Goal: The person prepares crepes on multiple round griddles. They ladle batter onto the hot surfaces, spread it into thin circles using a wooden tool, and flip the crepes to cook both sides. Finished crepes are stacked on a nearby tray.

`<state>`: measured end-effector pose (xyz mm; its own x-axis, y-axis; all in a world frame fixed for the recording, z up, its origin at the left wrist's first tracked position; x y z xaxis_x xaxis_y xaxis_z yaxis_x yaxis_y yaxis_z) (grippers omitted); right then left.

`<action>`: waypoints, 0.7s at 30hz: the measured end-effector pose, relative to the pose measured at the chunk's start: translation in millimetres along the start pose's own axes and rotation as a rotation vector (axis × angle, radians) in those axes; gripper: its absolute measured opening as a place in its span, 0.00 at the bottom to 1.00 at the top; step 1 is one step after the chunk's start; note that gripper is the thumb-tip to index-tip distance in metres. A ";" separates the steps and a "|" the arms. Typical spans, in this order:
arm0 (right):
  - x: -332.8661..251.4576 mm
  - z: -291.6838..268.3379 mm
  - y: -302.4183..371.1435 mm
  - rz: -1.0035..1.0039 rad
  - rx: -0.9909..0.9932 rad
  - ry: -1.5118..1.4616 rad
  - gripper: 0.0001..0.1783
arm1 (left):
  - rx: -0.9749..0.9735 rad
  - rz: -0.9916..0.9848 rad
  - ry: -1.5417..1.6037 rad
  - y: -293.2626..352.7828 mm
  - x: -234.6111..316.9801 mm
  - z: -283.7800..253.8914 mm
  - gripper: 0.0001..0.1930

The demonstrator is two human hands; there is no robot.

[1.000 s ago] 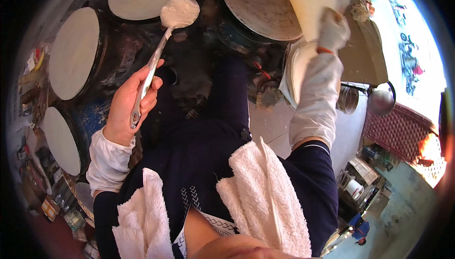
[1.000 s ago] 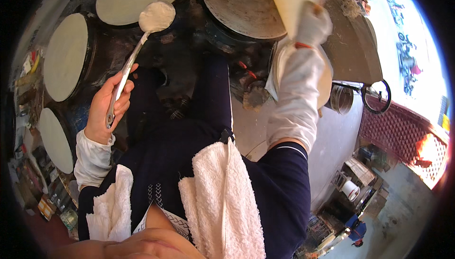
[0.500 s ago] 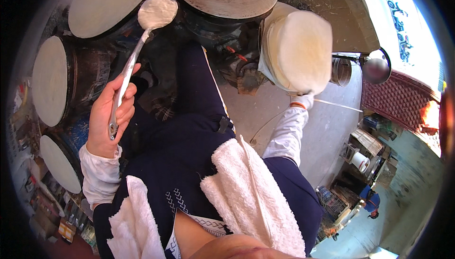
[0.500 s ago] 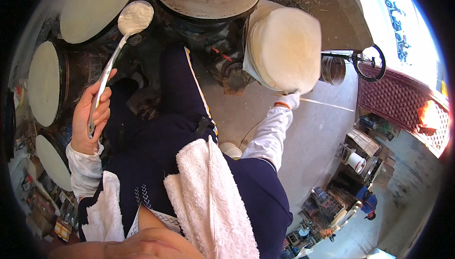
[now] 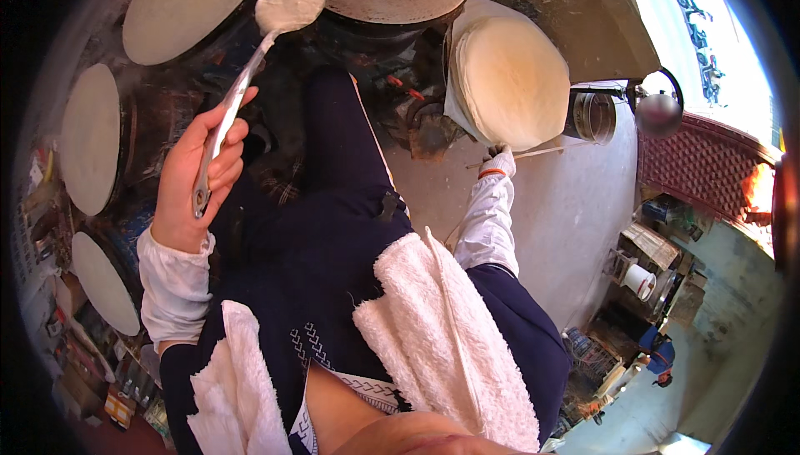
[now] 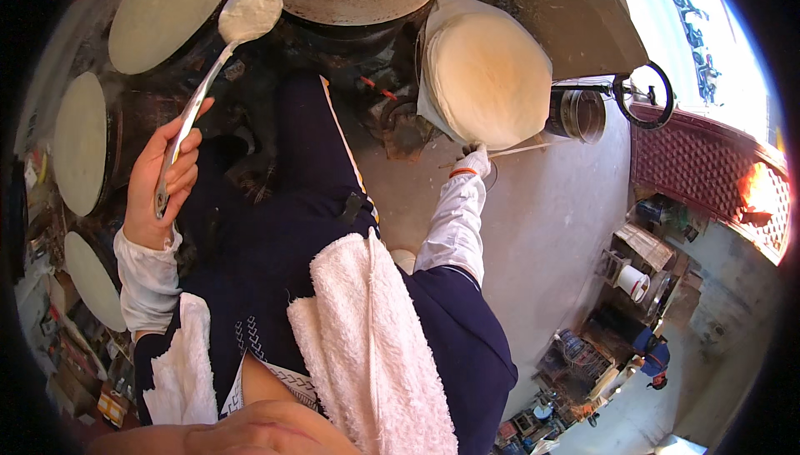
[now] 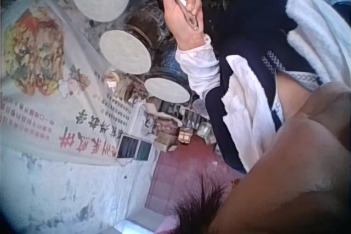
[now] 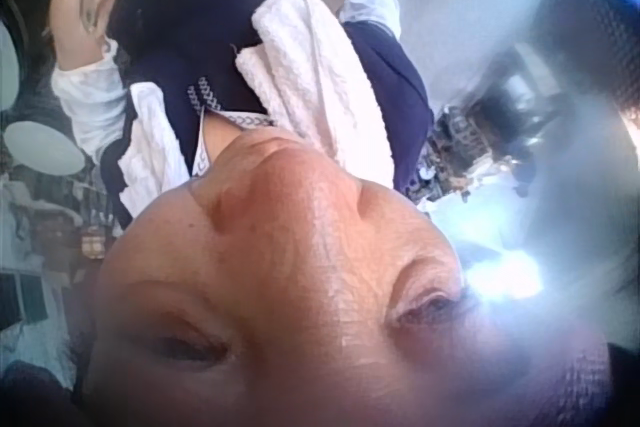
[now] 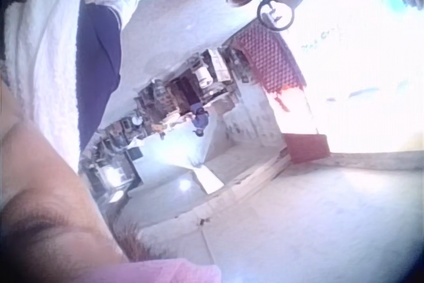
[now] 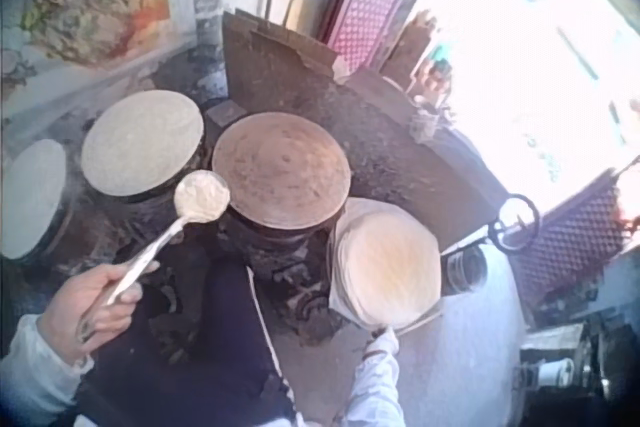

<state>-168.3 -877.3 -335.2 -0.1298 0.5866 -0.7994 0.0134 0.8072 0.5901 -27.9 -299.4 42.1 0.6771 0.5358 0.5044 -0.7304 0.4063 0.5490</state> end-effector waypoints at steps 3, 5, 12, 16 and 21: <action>-23.6 12.0 70.2 -0.077 0.049 0.140 0.12 | -0.024 0.002 0.009 -1.4 -7.8 4.7 0.25; -36.6 5.8 93.0 -0.257 -0.115 0.090 0.12 | -0.072 -0.044 0.014 -9.9 -6.2 10.4 0.24; -94.9 46.8 278.7 -0.464 -0.911 0.323 0.33 | -0.172 -0.022 -0.248 -94.4 11.4 61.5 0.14; -130.9 66.3 376.0 -0.342 -1.124 0.377 0.40 | -0.121 0.024 -0.389 -175.3 6.8 86.7 0.11; -122.7 122.3 354.6 -0.340 -1.121 0.383 0.30 | -0.149 0.060 -0.573 -270.2 -25.1 116.4 0.13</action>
<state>-26.4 -655.0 -41.6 -0.2451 0.1479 -0.9582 -0.9115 0.3014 0.2797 162.8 -508.7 -41.2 0.5443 0.0926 0.8338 -0.7452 0.5098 0.4298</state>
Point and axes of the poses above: each hand's wrist, its own y-axis away from the middle knuckle, its own z-axis out of the palm, x = y × z, the point moved 2 cm from there along -y, towards the middle knuckle, and after that the axes turned 1 degree about z, right-handed, at the moved point
